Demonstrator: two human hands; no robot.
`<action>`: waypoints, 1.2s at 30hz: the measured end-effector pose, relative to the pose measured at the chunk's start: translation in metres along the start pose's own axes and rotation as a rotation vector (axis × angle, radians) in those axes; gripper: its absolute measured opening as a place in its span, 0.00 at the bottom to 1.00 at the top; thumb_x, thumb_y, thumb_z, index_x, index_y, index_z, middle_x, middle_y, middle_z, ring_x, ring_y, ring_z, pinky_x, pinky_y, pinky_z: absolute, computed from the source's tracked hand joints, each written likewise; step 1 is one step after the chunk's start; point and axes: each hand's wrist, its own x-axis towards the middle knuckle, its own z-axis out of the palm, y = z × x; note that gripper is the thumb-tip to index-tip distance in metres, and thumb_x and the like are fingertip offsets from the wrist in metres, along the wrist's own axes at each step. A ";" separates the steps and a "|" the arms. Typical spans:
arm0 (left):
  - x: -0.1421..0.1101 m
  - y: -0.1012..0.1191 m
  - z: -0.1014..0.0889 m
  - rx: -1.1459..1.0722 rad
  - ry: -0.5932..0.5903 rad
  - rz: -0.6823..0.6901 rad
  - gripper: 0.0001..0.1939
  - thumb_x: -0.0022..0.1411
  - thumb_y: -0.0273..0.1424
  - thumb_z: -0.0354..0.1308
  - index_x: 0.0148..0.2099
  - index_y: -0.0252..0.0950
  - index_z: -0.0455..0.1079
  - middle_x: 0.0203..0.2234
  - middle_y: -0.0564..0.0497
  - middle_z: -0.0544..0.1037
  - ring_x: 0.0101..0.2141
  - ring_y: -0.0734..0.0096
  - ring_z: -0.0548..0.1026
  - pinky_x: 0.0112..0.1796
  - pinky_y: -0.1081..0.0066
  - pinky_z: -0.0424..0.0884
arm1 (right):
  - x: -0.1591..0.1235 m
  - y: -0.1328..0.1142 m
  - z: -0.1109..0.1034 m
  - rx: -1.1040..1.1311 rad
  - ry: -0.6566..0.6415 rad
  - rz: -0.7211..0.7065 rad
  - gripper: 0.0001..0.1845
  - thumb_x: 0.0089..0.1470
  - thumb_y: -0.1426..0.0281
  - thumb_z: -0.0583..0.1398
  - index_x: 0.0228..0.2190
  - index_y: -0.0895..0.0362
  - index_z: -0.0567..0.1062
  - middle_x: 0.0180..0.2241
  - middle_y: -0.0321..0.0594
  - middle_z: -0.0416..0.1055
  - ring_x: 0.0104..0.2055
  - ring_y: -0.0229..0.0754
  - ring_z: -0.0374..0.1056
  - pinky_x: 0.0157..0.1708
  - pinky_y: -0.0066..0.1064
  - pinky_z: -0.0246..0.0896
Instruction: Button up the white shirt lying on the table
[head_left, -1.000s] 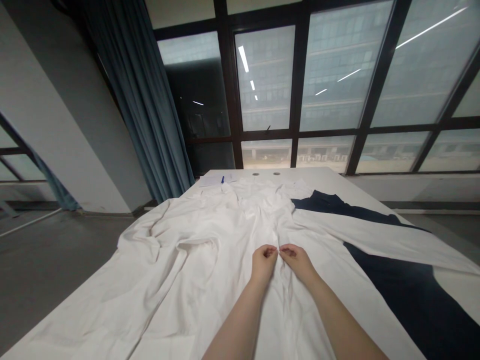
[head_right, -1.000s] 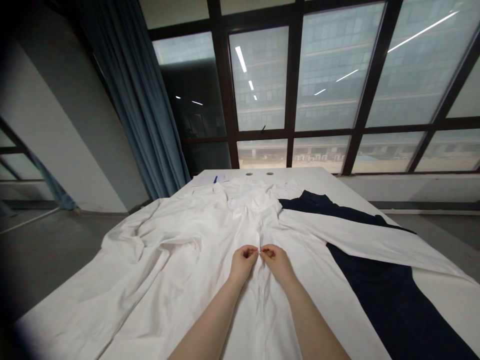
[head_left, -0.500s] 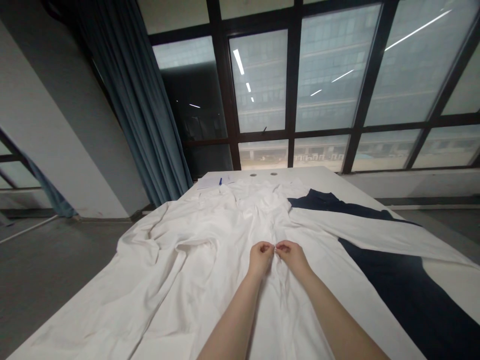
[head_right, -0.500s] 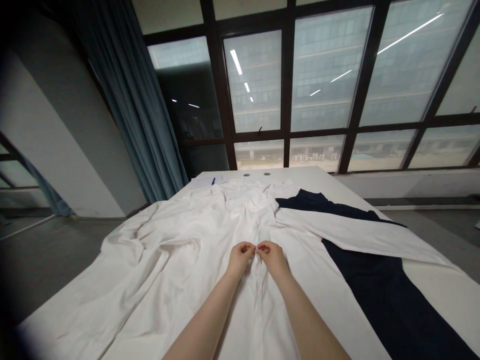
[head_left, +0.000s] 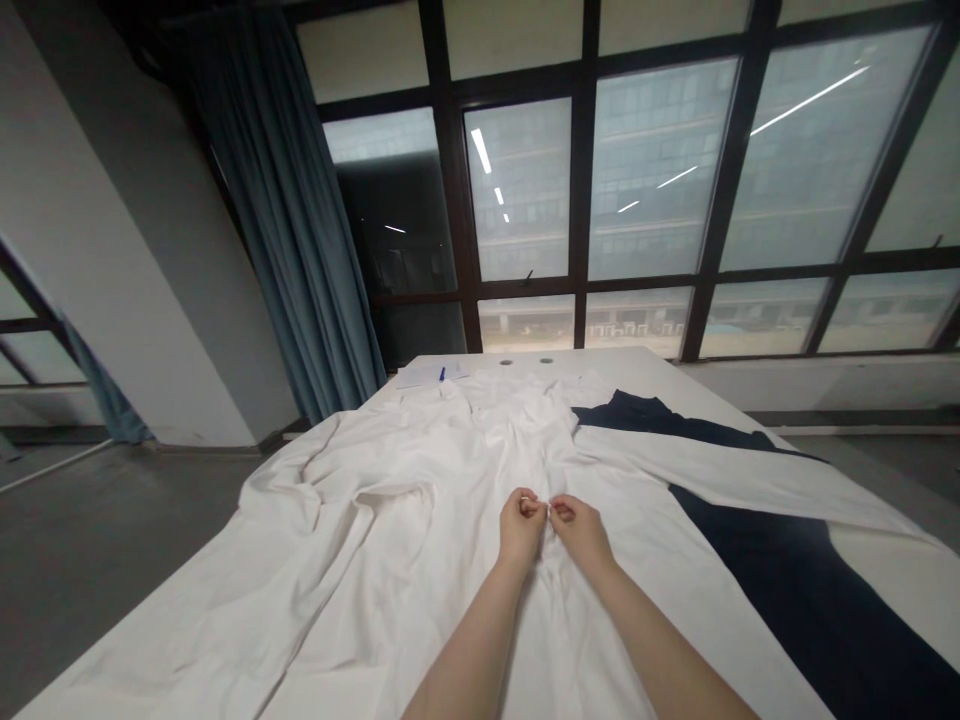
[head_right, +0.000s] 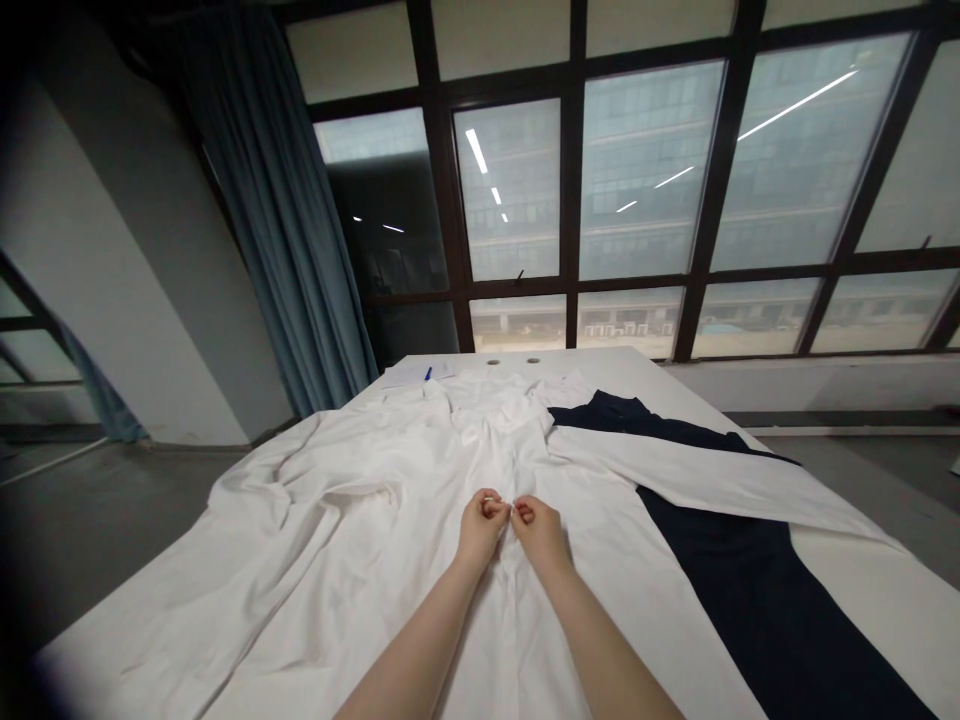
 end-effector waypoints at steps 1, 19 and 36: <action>0.000 0.000 0.001 -0.002 0.000 0.001 0.08 0.42 0.26 0.55 0.27 0.36 0.58 0.12 0.60 0.65 0.16 0.81 0.63 0.21 0.80 0.57 | -0.001 0.000 0.000 0.007 0.003 0.009 0.09 0.42 0.67 0.54 0.25 0.58 0.71 0.24 0.41 0.72 0.25 0.40 0.68 0.26 0.28 0.63; 0.003 -0.001 0.002 -0.351 -0.074 -0.257 0.17 0.38 0.27 0.57 0.26 0.39 0.48 0.09 0.66 0.53 0.13 0.84 0.53 0.17 0.81 0.47 | -0.001 0.005 -0.001 -0.356 0.009 -0.453 0.13 0.53 0.70 0.45 0.27 0.57 0.68 0.26 0.41 0.66 0.31 0.40 0.62 0.33 0.31 0.58; -0.004 0.020 -0.019 0.456 -0.002 0.168 0.03 0.47 0.28 0.53 0.26 0.36 0.61 0.22 0.55 0.67 0.22 0.77 0.63 0.27 0.76 0.57 | 0.001 0.006 -0.010 0.144 0.030 0.223 0.11 0.43 0.61 0.51 0.25 0.55 0.66 0.16 0.30 0.61 0.16 0.34 0.58 0.16 0.25 0.52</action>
